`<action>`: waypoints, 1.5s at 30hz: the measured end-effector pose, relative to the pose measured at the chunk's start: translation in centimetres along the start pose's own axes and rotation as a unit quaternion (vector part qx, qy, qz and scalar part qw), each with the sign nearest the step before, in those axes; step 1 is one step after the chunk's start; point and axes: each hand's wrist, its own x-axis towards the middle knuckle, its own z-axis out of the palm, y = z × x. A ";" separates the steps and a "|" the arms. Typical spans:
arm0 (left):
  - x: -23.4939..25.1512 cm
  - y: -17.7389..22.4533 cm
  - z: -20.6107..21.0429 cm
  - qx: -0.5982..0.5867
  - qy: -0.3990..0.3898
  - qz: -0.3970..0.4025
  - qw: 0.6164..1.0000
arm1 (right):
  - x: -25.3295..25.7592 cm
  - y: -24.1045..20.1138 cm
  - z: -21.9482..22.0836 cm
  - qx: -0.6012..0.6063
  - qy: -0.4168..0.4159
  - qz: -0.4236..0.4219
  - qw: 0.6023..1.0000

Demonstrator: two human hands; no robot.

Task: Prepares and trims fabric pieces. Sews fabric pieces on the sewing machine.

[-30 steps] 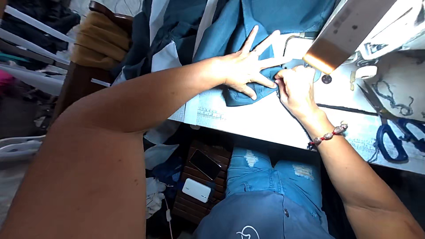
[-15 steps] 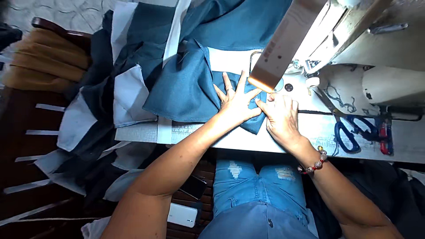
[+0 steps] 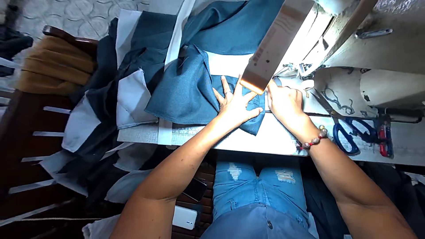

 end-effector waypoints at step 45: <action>4.1 1.6 0.3 -0.001 0.012 -0.049 0.999 | 0.5 6.1 -2.3 0.003 0.036 0.080 0.996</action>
